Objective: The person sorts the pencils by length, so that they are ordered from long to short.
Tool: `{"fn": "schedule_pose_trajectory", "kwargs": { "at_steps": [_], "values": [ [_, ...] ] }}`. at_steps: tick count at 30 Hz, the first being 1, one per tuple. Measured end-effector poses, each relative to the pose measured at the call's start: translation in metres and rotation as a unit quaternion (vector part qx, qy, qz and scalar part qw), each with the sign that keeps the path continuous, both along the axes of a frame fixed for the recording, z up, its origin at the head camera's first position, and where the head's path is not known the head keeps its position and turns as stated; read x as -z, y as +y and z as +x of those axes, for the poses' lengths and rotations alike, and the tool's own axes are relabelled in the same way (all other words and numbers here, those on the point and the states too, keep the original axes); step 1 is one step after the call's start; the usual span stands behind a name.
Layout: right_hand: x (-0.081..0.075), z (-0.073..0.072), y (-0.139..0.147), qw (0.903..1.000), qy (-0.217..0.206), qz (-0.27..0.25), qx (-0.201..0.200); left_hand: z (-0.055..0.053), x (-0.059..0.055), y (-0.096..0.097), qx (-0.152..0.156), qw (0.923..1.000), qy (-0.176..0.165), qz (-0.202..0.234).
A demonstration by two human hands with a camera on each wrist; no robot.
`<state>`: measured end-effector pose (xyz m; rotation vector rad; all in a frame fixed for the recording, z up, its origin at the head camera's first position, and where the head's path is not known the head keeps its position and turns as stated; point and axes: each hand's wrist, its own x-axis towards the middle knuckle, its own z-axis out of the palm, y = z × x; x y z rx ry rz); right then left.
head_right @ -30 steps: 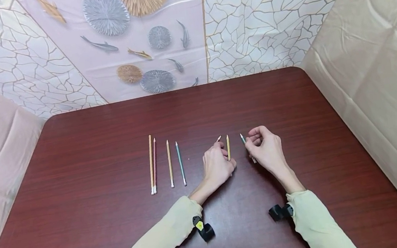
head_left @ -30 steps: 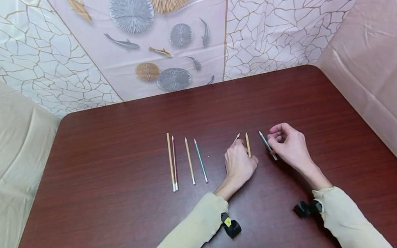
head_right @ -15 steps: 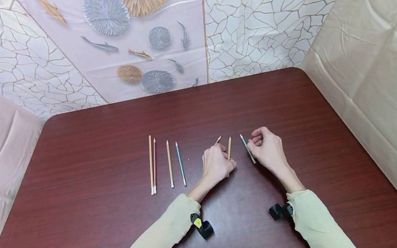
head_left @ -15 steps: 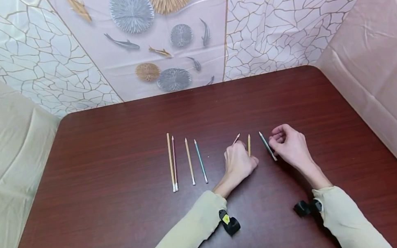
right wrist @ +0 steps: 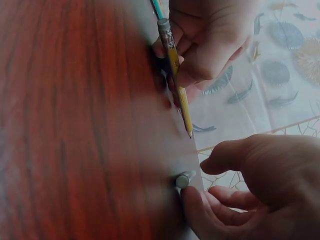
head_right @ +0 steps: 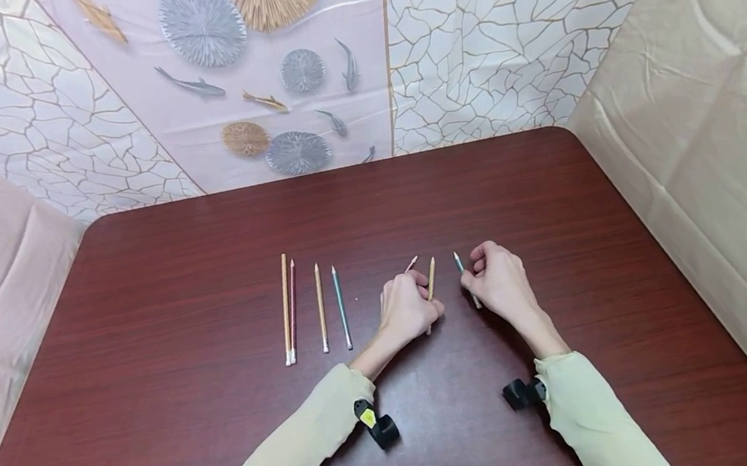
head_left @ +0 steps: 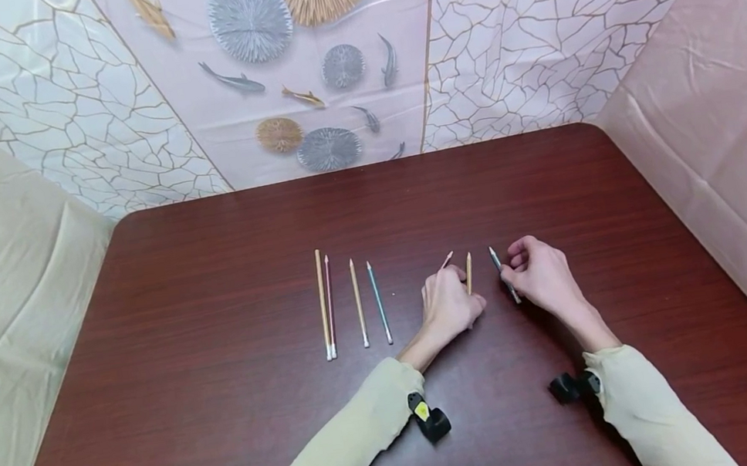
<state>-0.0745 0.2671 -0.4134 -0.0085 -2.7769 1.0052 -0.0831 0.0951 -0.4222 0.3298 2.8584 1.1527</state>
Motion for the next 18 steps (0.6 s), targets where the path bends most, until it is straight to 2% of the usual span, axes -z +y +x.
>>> {"fn": "schedule_pose_trajectory", "kwargs": {
  "at_steps": [18],
  "values": [
    [-0.0027,-0.0079,-0.0023,0.9966,-0.062,0.054,-0.007,0.0017,-0.0012,-0.0063,0.011,0.9981,-0.040,0.046]
  ]
}}
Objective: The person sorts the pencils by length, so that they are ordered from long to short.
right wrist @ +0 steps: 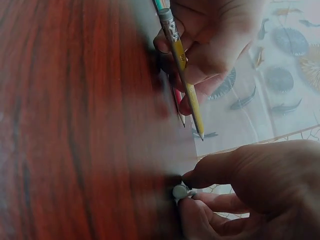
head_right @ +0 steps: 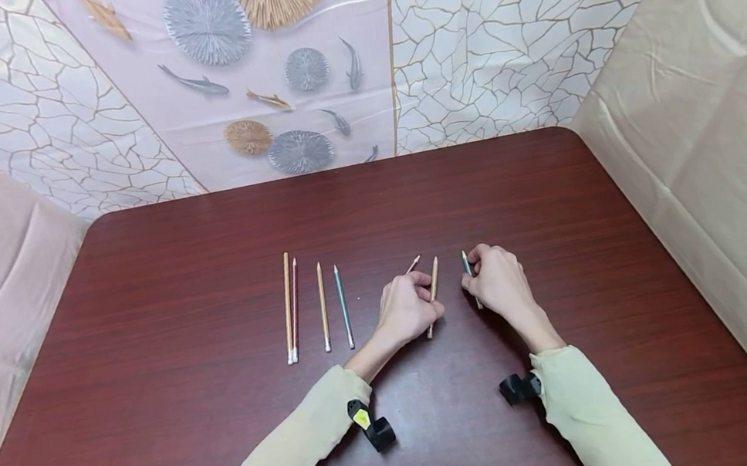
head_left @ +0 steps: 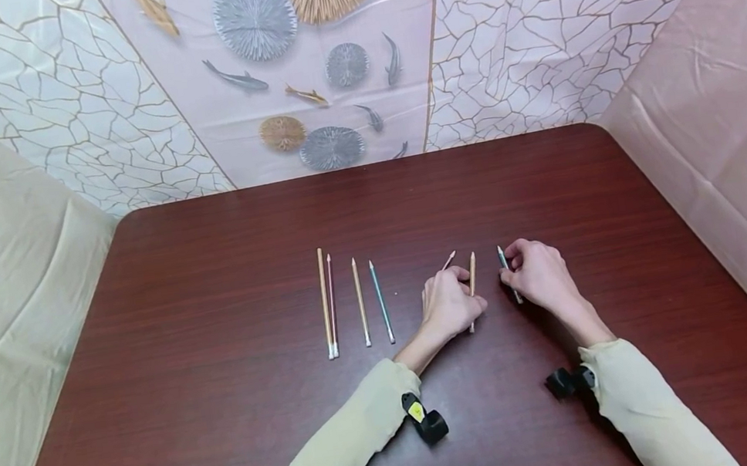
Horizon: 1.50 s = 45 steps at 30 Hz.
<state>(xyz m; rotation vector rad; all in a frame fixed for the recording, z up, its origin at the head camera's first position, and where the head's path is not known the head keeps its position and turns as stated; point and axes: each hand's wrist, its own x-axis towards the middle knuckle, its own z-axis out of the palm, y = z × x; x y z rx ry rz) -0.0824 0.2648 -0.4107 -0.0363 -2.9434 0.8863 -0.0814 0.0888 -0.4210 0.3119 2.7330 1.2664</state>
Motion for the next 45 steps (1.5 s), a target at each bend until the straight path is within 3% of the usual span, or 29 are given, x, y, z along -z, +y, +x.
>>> {"fn": "schedule_pose_trajectory", "kwargs": {
  "at_steps": [11,21,34,45],
  "values": [
    [-0.004,-0.002,-0.003,0.9995,-0.029,0.015,-0.004,0.001,-0.002,-0.002,0.000,0.9997,-0.021,0.008],
    [-0.004,0.000,-0.004,0.9987,-0.047,0.010,0.017,0.003,-0.005,-0.006,-0.009,0.9983,-0.034,0.046],
    [-0.006,0.002,-0.007,0.9998,0.002,-0.021,0.004,0.002,-0.009,-0.010,-0.022,0.9956,-0.062,0.067],
    [-0.009,0.004,-0.012,0.9989,0.014,-0.045,0.002,0.002,-0.009,-0.014,-0.024,0.9958,-0.055,0.069]
  ]
}}
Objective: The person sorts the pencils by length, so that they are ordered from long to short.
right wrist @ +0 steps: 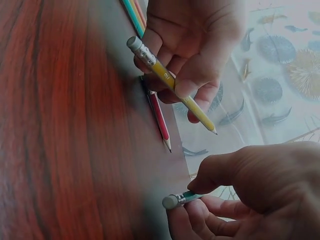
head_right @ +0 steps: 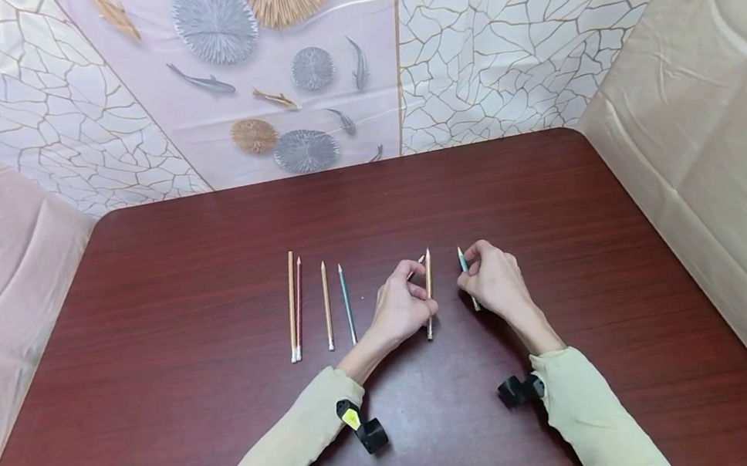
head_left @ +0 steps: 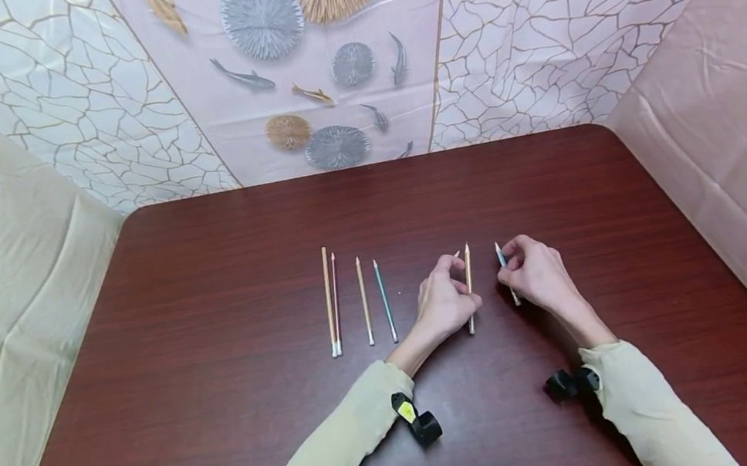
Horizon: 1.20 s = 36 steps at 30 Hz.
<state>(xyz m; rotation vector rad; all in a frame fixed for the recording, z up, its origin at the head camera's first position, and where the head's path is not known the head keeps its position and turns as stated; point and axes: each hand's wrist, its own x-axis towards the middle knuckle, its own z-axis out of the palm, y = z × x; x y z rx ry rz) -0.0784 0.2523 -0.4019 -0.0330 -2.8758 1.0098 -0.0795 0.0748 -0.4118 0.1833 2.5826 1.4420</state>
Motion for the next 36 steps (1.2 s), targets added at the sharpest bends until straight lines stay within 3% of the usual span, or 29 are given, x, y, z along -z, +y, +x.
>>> {"fn": "schedule_pose_trajectory", "kwargs": {
  "at_steps": [9,22,36],
  "values": [
    [-0.003,0.000,-0.005,0.9993,-0.005,-0.030,-0.024,0.000,0.000,-0.007,-0.012,0.9998,0.017,0.006],
    [-0.005,0.000,-0.019,0.9950,-0.016,-0.084,-0.052,-0.002,-0.004,-0.024,-0.023,0.9996,0.014,0.011],
    [-0.004,-0.005,-0.041,0.9914,-0.022,-0.101,-0.081,-0.004,-0.005,-0.041,-0.040,0.9990,0.018,0.007]
  ]
}}
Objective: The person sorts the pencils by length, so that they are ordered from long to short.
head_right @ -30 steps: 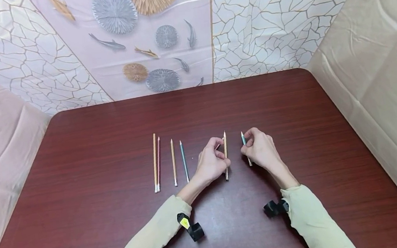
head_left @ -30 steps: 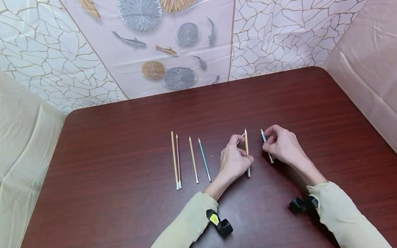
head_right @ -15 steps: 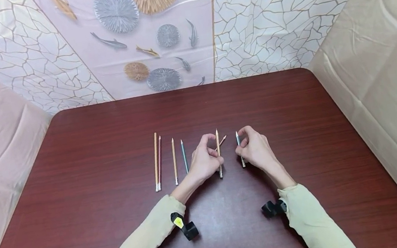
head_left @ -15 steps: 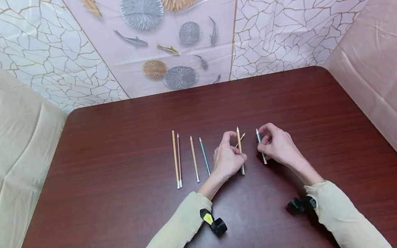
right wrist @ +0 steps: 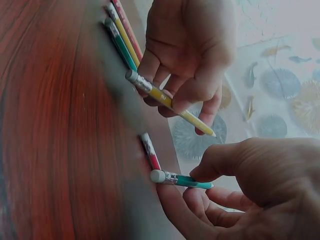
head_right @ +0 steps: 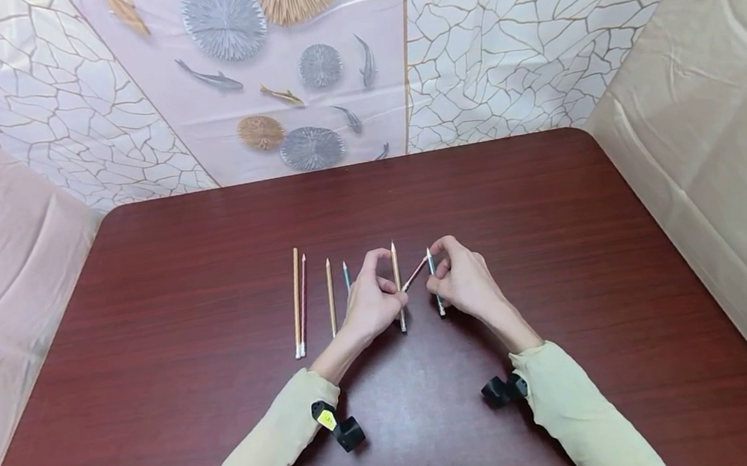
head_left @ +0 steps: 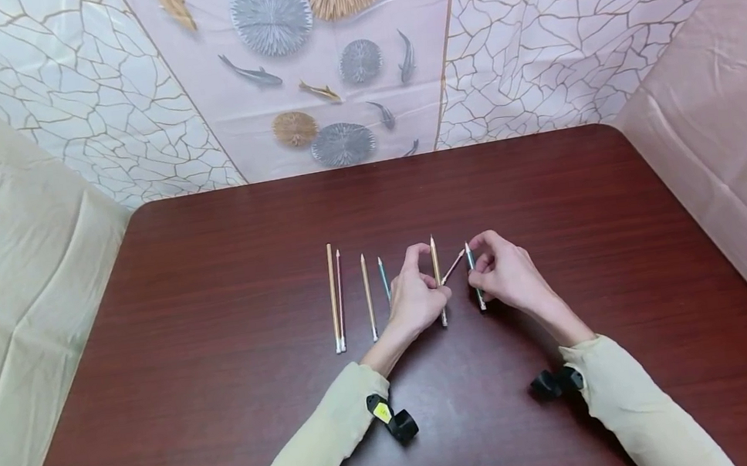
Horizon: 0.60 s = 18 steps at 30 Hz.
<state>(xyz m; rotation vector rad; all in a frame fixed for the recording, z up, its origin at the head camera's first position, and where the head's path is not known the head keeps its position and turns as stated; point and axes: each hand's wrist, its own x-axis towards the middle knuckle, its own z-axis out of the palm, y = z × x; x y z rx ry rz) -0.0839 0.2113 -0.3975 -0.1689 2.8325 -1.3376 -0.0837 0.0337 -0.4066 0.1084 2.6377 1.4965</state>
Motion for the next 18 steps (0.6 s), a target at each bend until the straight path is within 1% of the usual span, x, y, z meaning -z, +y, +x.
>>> {"fn": "schedule_pose_trajectory", "kwargs": {
  "at_steps": [5,10,18],
  "values": [
    [0.000,-0.002,-0.010,0.9998,-0.013,-0.008,-0.010,-0.001,-0.001,-0.005,-0.003,1.0000,-0.003,-0.007],
    [0.000,-0.004,-0.021,0.9994,-0.017,-0.020,-0.023,-0.002,-0.001,-0.010,-0.006,0.9999,0.004,-0.015],
    [0.000,-0.005,-0.034,0.9989,-0.014,-0.009,-0.044,-0.002,0.000,-0.019,-0.009,0.9995,0.016,-0.025]
  ]
}}
